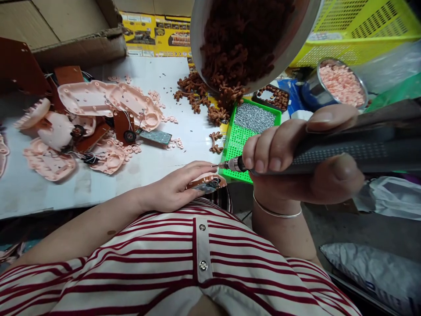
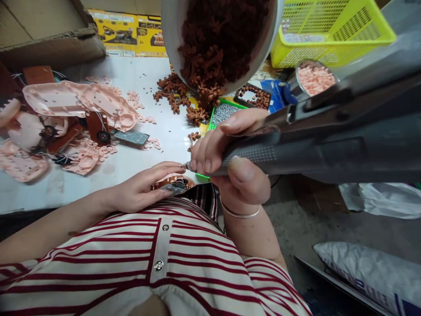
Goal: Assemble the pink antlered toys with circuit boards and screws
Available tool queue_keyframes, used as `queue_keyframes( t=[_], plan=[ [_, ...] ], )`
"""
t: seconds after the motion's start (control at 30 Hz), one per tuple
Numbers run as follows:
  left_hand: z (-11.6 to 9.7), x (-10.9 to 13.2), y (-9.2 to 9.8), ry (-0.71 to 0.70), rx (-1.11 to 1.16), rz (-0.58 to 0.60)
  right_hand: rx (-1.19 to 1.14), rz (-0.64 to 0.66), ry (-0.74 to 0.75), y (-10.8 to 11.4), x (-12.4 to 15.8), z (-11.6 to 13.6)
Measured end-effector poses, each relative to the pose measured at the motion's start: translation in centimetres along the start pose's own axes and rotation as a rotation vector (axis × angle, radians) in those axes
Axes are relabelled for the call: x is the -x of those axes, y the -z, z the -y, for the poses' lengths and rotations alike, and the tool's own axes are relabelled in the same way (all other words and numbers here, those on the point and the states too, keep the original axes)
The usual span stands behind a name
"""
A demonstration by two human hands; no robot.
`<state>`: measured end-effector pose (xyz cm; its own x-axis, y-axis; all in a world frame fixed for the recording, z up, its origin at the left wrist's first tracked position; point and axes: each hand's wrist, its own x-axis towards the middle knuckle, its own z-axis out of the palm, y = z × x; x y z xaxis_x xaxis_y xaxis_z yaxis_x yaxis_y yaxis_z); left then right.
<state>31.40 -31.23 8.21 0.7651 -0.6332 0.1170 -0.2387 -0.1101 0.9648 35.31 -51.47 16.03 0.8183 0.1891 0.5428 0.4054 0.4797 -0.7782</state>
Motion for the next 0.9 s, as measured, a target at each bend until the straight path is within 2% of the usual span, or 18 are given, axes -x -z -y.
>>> queue_keyframes(
  t=[0.17,0.23,0.33,0.43,0.63,0.9],
  plan=[
    [-0.5,-0.2,0.0,0.066,0.107,-0.041,0.042,0.054,0.132,0.3,-0.7,-1.3],
    [-0.6,-0.2,0.0,0.196,0.268,-0.060,0.109,-0.042,0.147,0.2,-0.4,-1.5],
    [-0.1,-0.4,-0.5,0.491,0.642,-0.104,0.196,-0.168,0.134,-0.2,0.2,-1.4],
    [0.6,-0.7,-1.1,0.660,0.873,-0.198,0.213,-0.174,0.150,-0.7,0.6,-1.8],
    [1.0,-1.4,-1.7,0.678,0.921,-0.279,0.193,-0.080,0.288,-1.1,0.4,-4.6],
    [1.0,-1.5,-1.4,0.691,0.945,-0.274,0.200,-0.078,0.270,-0.7,0.8,-6.4]
  ],
)
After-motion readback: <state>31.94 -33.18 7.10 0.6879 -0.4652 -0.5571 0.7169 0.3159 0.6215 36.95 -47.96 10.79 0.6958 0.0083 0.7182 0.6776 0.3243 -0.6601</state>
